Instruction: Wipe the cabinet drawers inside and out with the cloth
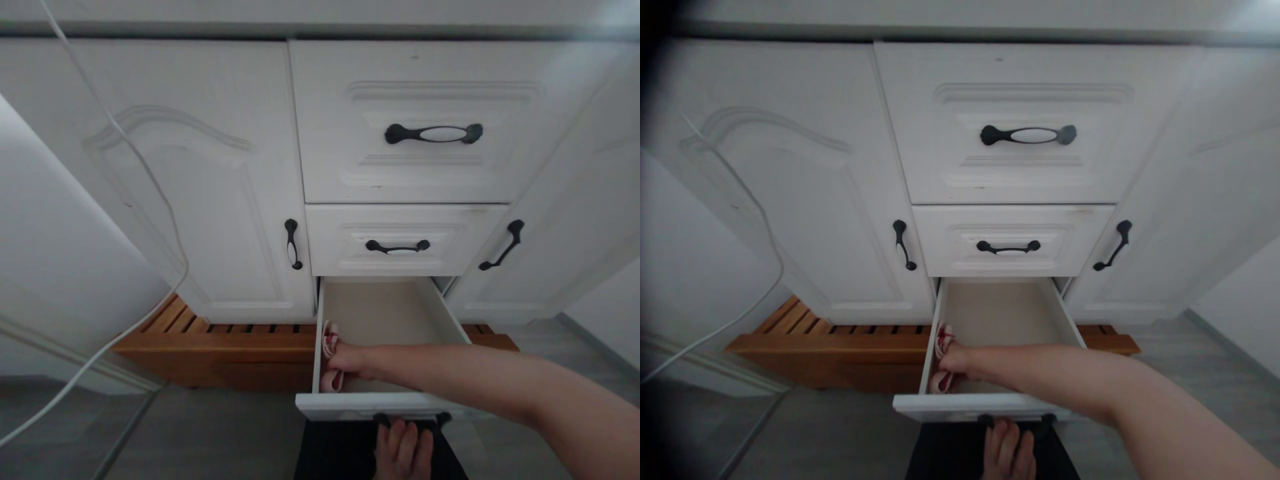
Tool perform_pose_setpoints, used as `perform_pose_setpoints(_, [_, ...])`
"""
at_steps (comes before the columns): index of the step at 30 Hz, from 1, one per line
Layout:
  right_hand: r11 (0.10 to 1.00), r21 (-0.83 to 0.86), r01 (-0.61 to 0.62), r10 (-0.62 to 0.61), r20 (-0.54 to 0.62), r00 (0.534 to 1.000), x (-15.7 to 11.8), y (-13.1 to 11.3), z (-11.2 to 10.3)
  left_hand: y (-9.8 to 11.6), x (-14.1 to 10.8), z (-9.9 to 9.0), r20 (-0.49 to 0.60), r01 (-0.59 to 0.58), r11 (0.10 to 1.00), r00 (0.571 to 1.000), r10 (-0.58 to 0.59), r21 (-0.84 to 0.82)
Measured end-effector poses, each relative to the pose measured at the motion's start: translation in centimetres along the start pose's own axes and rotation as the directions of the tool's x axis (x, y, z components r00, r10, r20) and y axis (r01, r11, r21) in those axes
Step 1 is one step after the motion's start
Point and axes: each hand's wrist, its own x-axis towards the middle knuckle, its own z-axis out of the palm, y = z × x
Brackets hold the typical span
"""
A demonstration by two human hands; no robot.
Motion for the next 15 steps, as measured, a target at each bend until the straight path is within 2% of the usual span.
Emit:
perform_pose_setpoints(2, [1.0, 0.018, 0.021, -0.021, 0.035, 0.999, -1.1, -0.3, -0.7, -0.2, -0.2, 0.4, -0.048, -0.022, 1.0, 0.999, 0.021, -0.005])
perform_pose_setpoints(4, [0.996, 0.015, 0.083, -0.084, 0.109, 0.991, -2.1, -0.7, -1.2, -0.5, -0.6, 0.6, -0.051, -0.037, 0.999, 0.998, 0.037, -0.006])
perform_pose_setpoints(6, [0.972, -0.111, 0.205, -0.185, 0.171, 0.968, -3.1, -1.3, -1.7, -0.7, -1.2, 0.7, -0.01, -0.048, 0.999, 0.999, 0.048, 0.009])
perform_pose_setpoints(7, [0.933, -0.227, 0.278, -0.238, 0.187, 0.953, -3.6, -1.7, -1.8, -0.9, -1.6, 0.6, 0.019, -0.059, 0.998, 0.998, 0.059, 0.028])
perform_pose_setpoints(9, [0.782, -0.468, 0.412, -0.337, 0.238, 0.911, -4.3, -2.7, -1.9, -1.0, -2.1, 0.6, 0.061, -0.09, 0.994, 0.994, 0.086, 0.069])
perform_pose_setpoints(11, [0.591, -0.601, 0.538, -0.386, 0.375, 0.843, -4.5, -3.9, -1.8, -1.2, -2.4, 0.4, 0.078, -0.109, 0.99, 0.992, 0.102, 0.086])
perform_pose_setpoints(12, [0.517, -0.618, 0.592, -0.371, 0.462, 0.806, -4.3, -4.5, -1.7, -1.4, -2.3, 0.3, 0.078, -0.11, 0.991, 0.992, 0.103, 0.081])
perform_pose_setpoints(13, [0.478, -0.609, 0.633, -0.338, 0.538, 0.773, -4.1, -4.9, -1.7, -1.6, -2.2, 0.1, 0.074, -0.106, 0.992, 0.992, 0.1, 0.07])
perform_pose_setpoints(14, [0.477, -0.588, 0.654, -0.297, 0.592, 0.749, -3.8, -5.2, -1.6, -1.7, -2.0, 0.0, 0.072, -0.104, 0.993, 0.992, 0.099, 0.057])
perform_pose_setpoints(15, [0.513, -0.553, 0.657, -0.263, 0.627, 0.733, -3.4, -5.3, -1.7, -1.9, -1.7, -0.2, 0.076, -0.106, 0.993, 0.992, 0.103, 0.044])
